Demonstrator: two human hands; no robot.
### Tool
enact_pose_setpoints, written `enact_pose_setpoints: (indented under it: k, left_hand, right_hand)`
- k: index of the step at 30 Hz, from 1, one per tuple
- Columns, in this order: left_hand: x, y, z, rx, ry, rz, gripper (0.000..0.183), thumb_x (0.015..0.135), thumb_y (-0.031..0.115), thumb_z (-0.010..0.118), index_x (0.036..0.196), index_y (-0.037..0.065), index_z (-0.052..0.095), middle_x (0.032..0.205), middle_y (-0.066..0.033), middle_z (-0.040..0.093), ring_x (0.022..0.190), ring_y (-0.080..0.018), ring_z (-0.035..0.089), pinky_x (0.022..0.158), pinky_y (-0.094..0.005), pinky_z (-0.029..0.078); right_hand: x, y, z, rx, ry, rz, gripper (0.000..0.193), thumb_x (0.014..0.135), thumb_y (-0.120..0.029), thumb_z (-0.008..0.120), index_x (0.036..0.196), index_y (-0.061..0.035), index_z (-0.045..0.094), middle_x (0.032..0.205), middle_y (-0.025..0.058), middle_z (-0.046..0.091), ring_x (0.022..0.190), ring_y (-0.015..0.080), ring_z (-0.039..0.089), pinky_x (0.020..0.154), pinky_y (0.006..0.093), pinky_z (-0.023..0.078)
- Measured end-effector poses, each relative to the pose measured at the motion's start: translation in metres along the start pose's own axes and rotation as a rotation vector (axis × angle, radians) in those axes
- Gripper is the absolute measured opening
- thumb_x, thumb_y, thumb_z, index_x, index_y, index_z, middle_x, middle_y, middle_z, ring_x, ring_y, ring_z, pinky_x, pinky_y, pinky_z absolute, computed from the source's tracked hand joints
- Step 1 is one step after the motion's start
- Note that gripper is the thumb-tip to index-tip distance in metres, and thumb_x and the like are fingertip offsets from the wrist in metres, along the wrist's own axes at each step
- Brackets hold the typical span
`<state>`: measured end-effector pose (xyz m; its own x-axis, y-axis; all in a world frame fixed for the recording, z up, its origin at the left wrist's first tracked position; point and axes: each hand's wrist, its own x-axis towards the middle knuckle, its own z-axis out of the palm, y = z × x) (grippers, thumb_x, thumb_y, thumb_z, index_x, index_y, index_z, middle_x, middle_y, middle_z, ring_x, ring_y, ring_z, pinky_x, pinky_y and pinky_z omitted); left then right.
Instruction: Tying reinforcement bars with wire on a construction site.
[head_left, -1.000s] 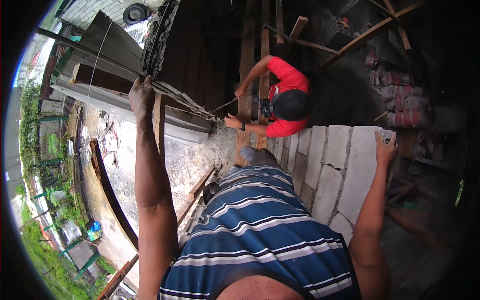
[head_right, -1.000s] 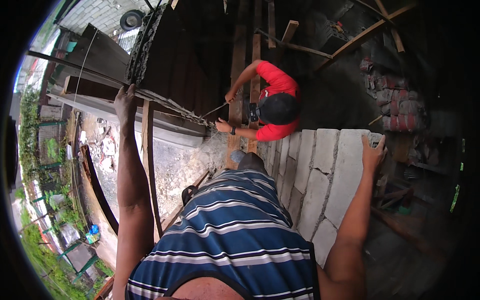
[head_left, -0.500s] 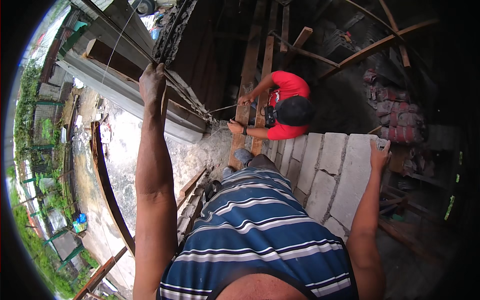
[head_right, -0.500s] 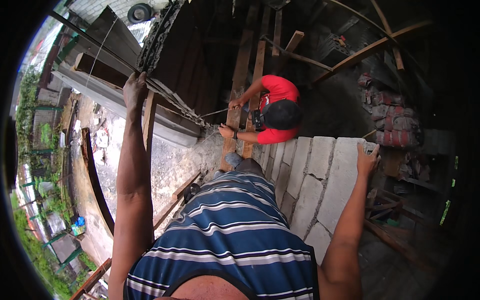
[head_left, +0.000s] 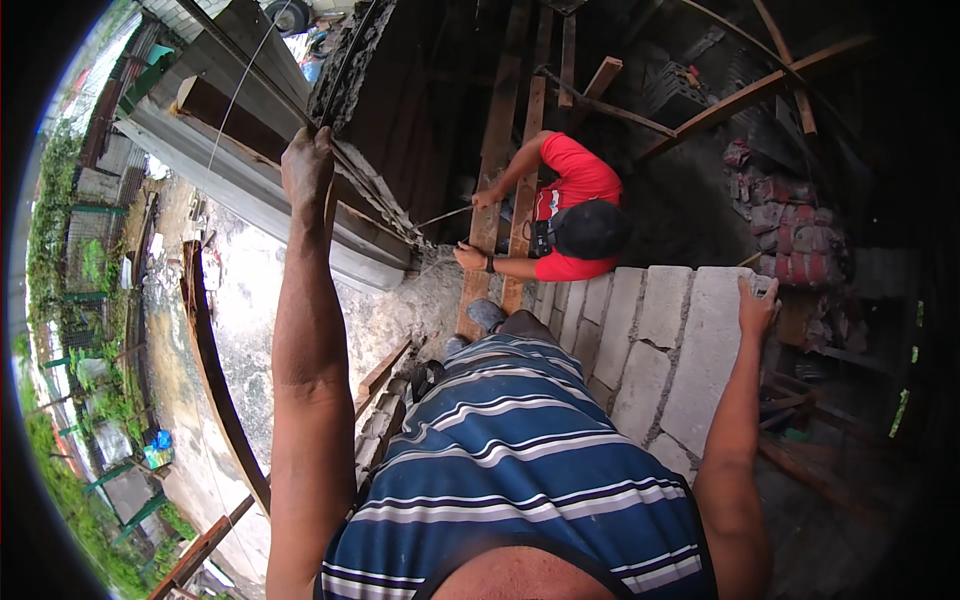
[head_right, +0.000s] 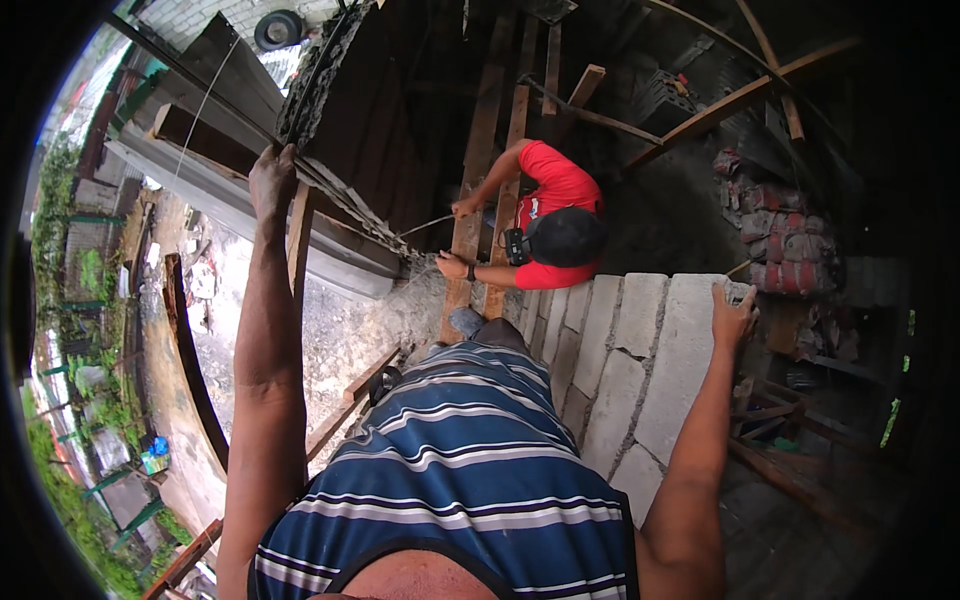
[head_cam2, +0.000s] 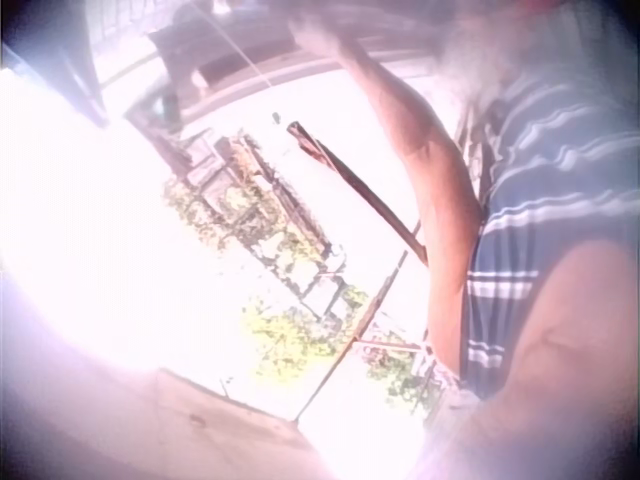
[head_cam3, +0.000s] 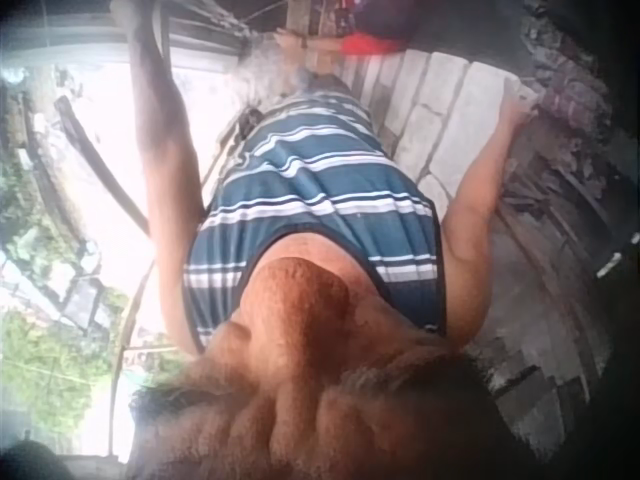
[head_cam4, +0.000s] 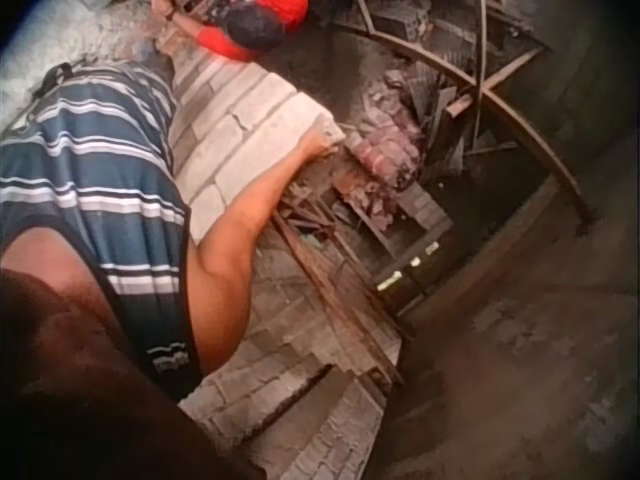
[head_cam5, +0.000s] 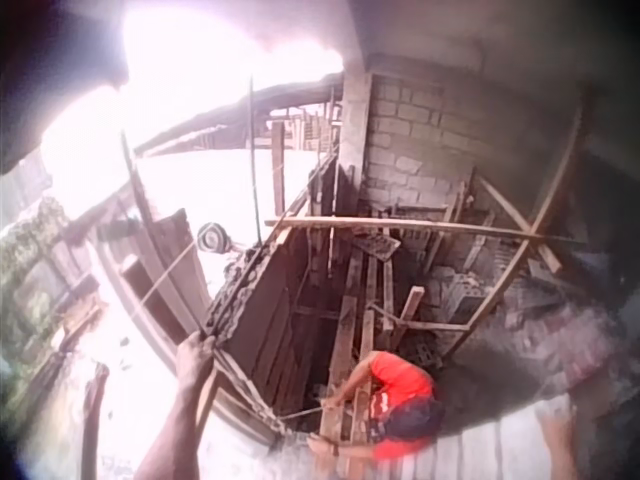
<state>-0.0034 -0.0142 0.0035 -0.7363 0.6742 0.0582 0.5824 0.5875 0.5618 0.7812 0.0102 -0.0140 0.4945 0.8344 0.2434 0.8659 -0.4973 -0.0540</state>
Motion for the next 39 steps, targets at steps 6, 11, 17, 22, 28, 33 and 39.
enact_pose_setpoints:
  k: [6, 11, 17, 22, 28, 33, 39]
  left_hand:
    - [-0.001, 0.002, -0.001, 0.007, -0.012, -0.002, 0.049, 0.094, 0.045, 0.056, 0.124, 0.007, 0.065, 0.118, -0.0234, 0.067, 0.115, -0.0404, 0.062, 0.098, -0.0462, 0.047]
    - [-0.003, 0.003, -0.002, 0.015, 0.001, 0.001, 0.05, 0.095, 0.046, 0.057, 0.126, 0.007, 0.064, 0.12, -0.0226, 0.067, 0.116, -0.04, 0.061, 0.098, -0.046, 0.047]
    - [-0.006, 0.007, -0.003, 0.008, 0.013, 0.006, 0.05, 0.095, 0.046, 0.057, 0.127, 0.008, 0.064, 0.12, -0.0226, 0.067, 0.117, -0.039, 0.062, 0.098, -0.045, 0.047]
    - [-0.003, 0.002, -0.001, -0.026, -0.003, 0.005, 0.049, 0.094, 0.045, 0.058, 0.125, 0.009, 0.065, 0.117, -0.0223, 0.068, 0.115, -0.0389, 0.063, 0.097, -0.0448, 0.047]
    - [0.001, -0.001, 0.003, 0.013, 0.002, 0.022, 0.045, 0.095, 0.043, 0.056, 0.122, 0.008, 0.065, 0.118, -0.0214, 0.068, 0.115, -0.0395, 0.062, 0.096, -0.0474, 0.048]
    - [-0.003, 0.002, 0.001, 0.017, 0.029, 0.023, 0.048, 0.094, 0.045, 0.057, 0.124, 0.008, 0.065, 0.118, -0.0219, 0.068, 0.115, -0.0393, 0.062, 0.097, -0.0462, 0.047]
    - [-0.001, 0.0, 0.002, 0.04, 0.035, 0.023, 0.046, 0.095, 0.044, 0.056, 0.122, 0.008, 0.066, 0.118, -0.0206, 0.068, 0.115, -0.0389, 0.062, 0.096, -0.0477, 0.048]
  right_hand:
    - [0.001, -0.001, -0.001, -0.024, 0.0, -0.01, 0.094, 0.076, -0.064, 0.071, 0.151, -0.016, 0.042, 0.141, 0.0264, 0.049, 0.129, 0.0428, 0.048, 0.107, 0.0524, 0.039]
    - [0.0, 0.0, -0.001, -0.034, 0.011, -0.012, 0.095, 0.076, -0.065, 0.07, 0.152, -0.0157, 0.041, 0.141, 0.0268, 0.049, 0.129, 0.0429, 0.048, 0.106, 0.0521, 0.039]
    - [0.0, 0.001, -0.002, 0.003, 0.01, -0.019, 0.097, 0.075, -0.067, 0.071, 0.152, -0.0162, 0.041, 0.139, 0.0296, 0.05, 0.129, 0.0448, 0.047, 0.106, 0.0514, 0.039]
    - [-0.001, -0.003, -0.005, -0.009, -0.003, -0.018, 0.097, 0.077, -0.069, 0.069, 0.154, -0.0177, 0.038, 0.14, 0.0292, 0.049, 0.129, 0.0447, 0.048, 0.106, 0.0518, 0.039]
    - [-0.002, -0.006, -0.006, -0.128, -0.002, -0.014, 0.098, 0.079, -0.074, 0.06, 0.157, -0.0216, 0.031, 0.146, 0.0275, 0.045, 0.134, 0.0437, 0.043, 0.111, 0.0562, 0.032]
    - [-0.001, -0.009, -0.009, -0.162, -0.071, 0.026, 0.099, 0.079, -0.076, 0.058, 0.158, -0.0232, 0.029, 0.147, 0.0269, 0.044, 0.136, 0.0434, 0.041, 0.112, 0.0565, 0.03]
    - [-0.002, -0.011, -0.011, -0.166, -0.079, 0.036, 0.1, 0.079, -0.078, 0.057, 0.158, -0.0237, 0.029, 0.147, 0.0265, 0.044, 0.136, 0.0437, 0.042, 0.112, 0.0562, 0.031]
